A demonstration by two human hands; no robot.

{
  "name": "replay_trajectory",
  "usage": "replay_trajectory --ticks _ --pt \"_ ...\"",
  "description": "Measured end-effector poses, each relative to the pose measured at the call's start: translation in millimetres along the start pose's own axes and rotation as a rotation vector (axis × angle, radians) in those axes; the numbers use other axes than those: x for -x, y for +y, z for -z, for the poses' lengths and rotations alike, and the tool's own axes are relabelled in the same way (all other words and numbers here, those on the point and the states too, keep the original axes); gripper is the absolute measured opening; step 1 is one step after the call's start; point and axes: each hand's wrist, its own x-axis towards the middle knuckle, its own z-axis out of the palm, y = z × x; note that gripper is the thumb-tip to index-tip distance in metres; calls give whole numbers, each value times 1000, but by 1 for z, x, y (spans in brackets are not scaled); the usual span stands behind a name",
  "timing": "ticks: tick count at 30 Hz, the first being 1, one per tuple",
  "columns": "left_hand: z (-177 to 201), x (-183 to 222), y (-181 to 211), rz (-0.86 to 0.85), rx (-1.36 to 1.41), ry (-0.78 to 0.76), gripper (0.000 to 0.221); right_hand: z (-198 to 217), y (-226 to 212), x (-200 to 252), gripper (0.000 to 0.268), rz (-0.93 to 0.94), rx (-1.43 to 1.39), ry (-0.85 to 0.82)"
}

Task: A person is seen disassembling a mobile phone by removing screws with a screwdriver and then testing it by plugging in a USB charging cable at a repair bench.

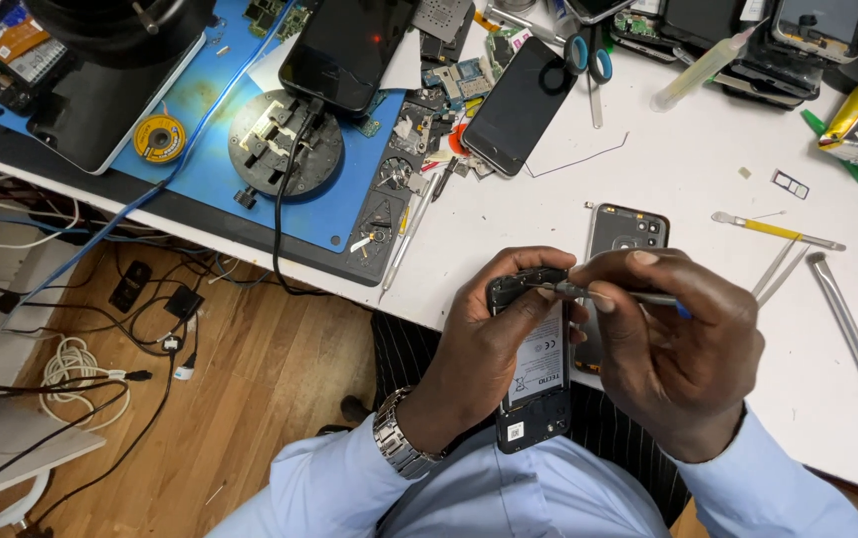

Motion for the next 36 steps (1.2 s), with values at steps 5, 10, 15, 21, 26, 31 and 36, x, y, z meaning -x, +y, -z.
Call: replay_trajectory --ticks 5,10,15,21,26,31,36 --pt "1 0 0 28 18 -7 24 -3 3 1 25 15 -42 -8" --pt "2 0 0 22 -4 -24 26 -4 5 2 24 10 -50 3" --pt "4 -2 -4 -43 -154 41 29 1 12 11 26 6 210 21" --pt "8 -5 -9 32 -95 55 38 8 -13 -18 15 -81 343 -334" --pt "12 -10 -22 74 155 34 50 15 3 -26 26 -222 493 -405" --pt "9 -11 -12 130 190 115 54 14 22 -16 32 279 414 -266" --pt "6 -10 -14 73 135 76 51 14 13 -29 41 -360 467 -459"
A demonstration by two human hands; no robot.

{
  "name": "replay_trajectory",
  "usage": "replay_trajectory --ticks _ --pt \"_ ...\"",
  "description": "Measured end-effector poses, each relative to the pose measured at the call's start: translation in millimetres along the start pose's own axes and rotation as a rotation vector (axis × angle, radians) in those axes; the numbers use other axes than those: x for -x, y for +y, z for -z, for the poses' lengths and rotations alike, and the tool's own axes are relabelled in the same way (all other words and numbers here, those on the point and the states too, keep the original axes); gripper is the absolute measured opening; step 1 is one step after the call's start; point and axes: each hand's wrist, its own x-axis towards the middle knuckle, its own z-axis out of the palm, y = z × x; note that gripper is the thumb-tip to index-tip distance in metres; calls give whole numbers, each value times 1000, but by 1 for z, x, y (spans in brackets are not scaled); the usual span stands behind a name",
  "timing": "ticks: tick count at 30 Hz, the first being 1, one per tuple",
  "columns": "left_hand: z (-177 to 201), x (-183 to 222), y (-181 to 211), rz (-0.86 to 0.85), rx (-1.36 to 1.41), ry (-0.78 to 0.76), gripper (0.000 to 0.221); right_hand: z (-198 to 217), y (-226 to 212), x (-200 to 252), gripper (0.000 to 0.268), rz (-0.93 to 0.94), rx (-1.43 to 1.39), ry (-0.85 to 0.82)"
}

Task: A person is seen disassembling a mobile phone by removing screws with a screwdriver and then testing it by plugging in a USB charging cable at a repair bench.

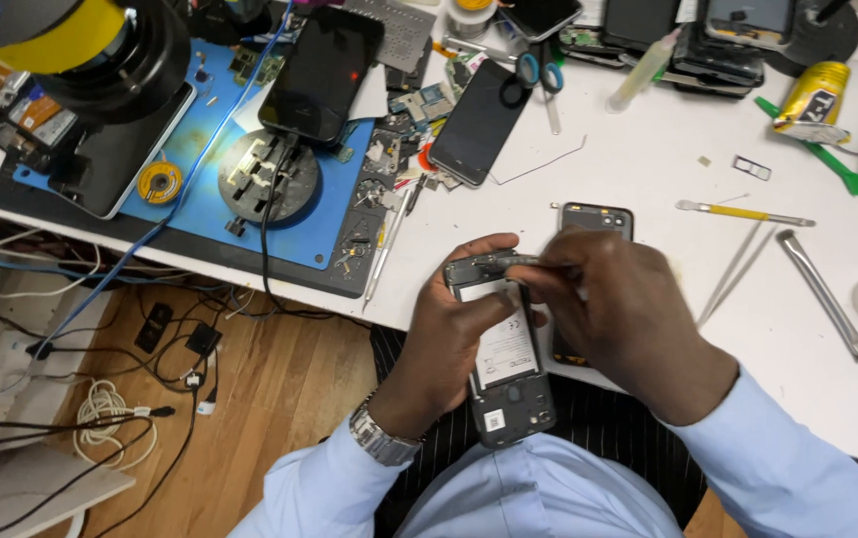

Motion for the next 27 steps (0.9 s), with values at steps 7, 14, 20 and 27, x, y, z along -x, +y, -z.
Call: replay_trajectory --ticks 7,14,20,27 --pt "0 0 -9 -35 -212 51 50 -13 19 10 28 491 -19 309" --pt "-17 9 -4 -45 -276 73 48 -3 24 27 21 746 -230 269" --pt "-36 23 0 -41 -230 79 47 32 80 12 21 665 -406 304" --pt "-63 19 9 -133 -303 50 41 48 148 -37 25 331 -210 363"
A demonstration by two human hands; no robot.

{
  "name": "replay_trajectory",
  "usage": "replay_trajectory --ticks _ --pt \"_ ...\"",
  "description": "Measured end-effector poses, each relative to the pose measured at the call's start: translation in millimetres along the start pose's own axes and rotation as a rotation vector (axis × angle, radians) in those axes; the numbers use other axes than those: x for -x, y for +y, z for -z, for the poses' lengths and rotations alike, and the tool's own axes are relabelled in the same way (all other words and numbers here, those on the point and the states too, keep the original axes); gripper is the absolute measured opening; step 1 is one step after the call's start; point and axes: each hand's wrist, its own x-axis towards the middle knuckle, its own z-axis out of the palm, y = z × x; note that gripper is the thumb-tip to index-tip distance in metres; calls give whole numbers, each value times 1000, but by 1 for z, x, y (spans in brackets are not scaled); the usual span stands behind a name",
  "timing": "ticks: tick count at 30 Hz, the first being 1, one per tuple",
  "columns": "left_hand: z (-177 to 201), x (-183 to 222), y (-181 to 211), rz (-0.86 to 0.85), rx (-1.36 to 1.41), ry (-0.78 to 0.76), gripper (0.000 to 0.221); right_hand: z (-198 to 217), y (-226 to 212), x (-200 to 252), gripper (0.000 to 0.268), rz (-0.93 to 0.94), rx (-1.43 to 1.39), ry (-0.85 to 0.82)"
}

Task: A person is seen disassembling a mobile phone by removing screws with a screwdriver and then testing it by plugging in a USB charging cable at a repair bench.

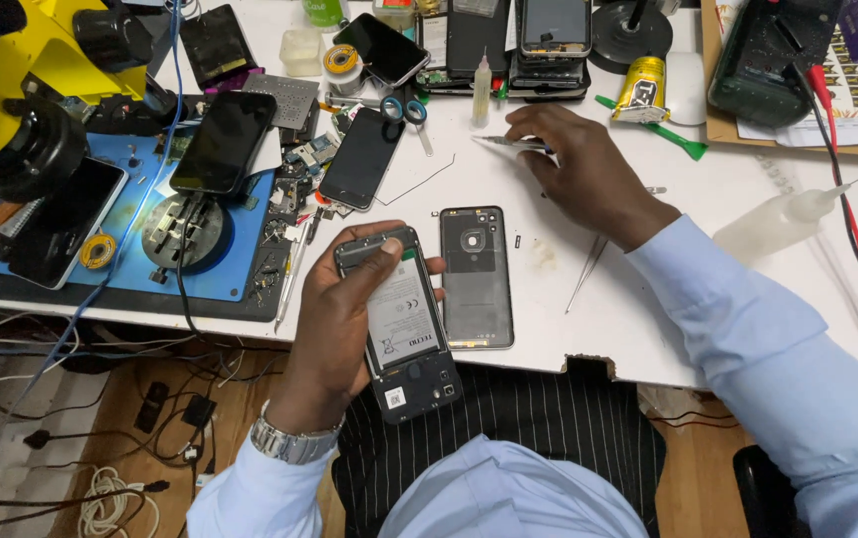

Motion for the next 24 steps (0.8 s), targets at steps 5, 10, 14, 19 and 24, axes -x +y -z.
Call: replay_trajectory --ticks 5,10,14,19,24 --pt "7 -36 6 -173 -35 56 42 7 -43 9 18 -54 -263 -33" --pt "-15 -67 -4 -303 166 95 41 7 -63 26 50 145 -551 -155" --pt "-63 -77 -18 -170 452 242 34 -9 -53 38 77 326 -524 -51" --pt "-95 -75 -43 -79 542 177 35 -9 -58 43 77 159 -665 177" --pt "-83 -64 -41 121 91 -132 65 3 -46 36 31 -1 -836 380"
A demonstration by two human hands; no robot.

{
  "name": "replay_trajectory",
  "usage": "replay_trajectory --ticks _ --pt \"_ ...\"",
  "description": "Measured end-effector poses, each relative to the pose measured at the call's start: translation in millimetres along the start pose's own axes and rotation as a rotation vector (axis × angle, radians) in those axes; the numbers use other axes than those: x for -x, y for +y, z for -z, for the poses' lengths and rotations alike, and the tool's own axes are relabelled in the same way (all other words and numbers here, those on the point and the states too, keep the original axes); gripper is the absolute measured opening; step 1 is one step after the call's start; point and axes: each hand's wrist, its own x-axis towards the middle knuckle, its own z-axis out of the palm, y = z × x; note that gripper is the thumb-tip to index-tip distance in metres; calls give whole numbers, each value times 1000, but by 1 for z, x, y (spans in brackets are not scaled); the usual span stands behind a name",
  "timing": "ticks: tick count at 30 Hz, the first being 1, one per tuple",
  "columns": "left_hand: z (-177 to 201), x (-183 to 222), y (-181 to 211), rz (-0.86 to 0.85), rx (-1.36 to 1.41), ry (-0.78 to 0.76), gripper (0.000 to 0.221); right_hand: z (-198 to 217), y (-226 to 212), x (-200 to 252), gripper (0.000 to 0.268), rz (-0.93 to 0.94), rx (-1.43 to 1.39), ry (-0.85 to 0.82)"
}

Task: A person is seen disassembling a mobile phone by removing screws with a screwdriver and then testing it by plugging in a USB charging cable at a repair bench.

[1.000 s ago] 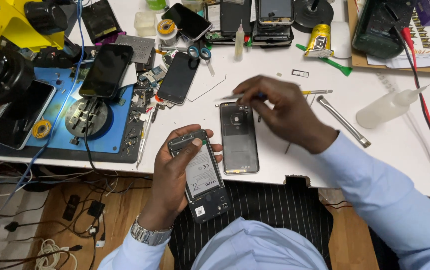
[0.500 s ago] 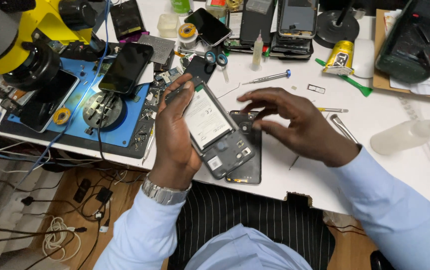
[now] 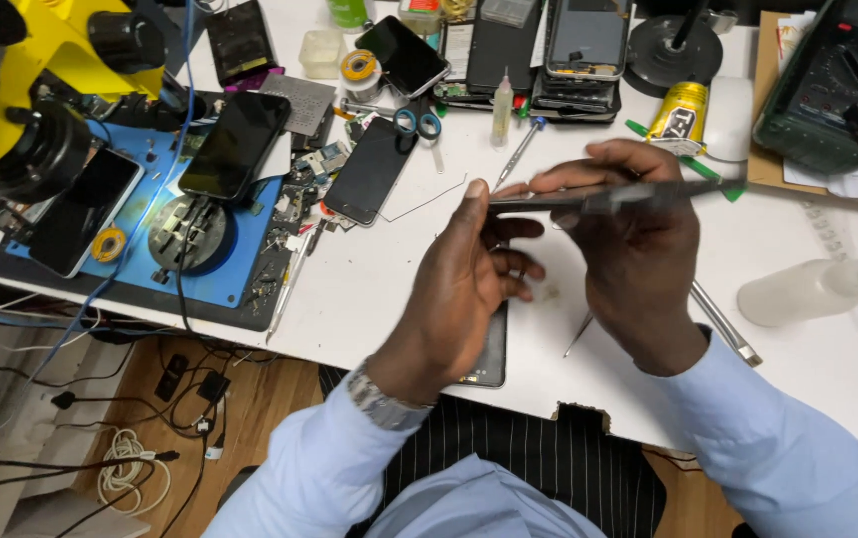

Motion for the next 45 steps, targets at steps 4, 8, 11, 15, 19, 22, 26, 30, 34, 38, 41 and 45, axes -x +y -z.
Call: replay_trajectory --ticks 4,8,11,15,19,22,26,30,34,38,41,45 --pt "20 12 35 106 -464 -91 45 8 -6 -14 50 -89 184 159" --pt "49 4 37 -224 -1298 94 29 6 -8 -24 57 -469 -239 241" --pt "69 -7 17 -375 -1680 162 30 -1 -20 -31 53 -737 -187 320" --pt "76 -19 3 -464 -1769 206 18 8 -4 -28 19 -903 -110 394" --pt "66 -13 28 -394 -1648 139 17 10 -6 -25 32 -769 -296 258" --pt "62 -13 38 -291 -1517 156 16 19 2 -25 36 -713 -520 144" --pt "43 -10 59 -195 -1165 209 12 27 7 -25 73 -786 -848 -76" --pt "14 -25 82 -179 -1169 214 15 25 -8 -32 95 -730 -1100 -251" --pt "-8 -66 80 -294 -1191 108 16 25 -20 -35 100 -764 -1152 -256" --pt "-20 -94 72 -280 -1011 -168 13 30 -24 -40 91 -733 -1158 -253" --pt "-17 -104 64 -173 -878 -265 15 41 -12 -40 85 -694 -1084 -200" --pt "-9 -106 64 -109 -764 -236 19 44 -6 -41 86 -735 -1035 -103"
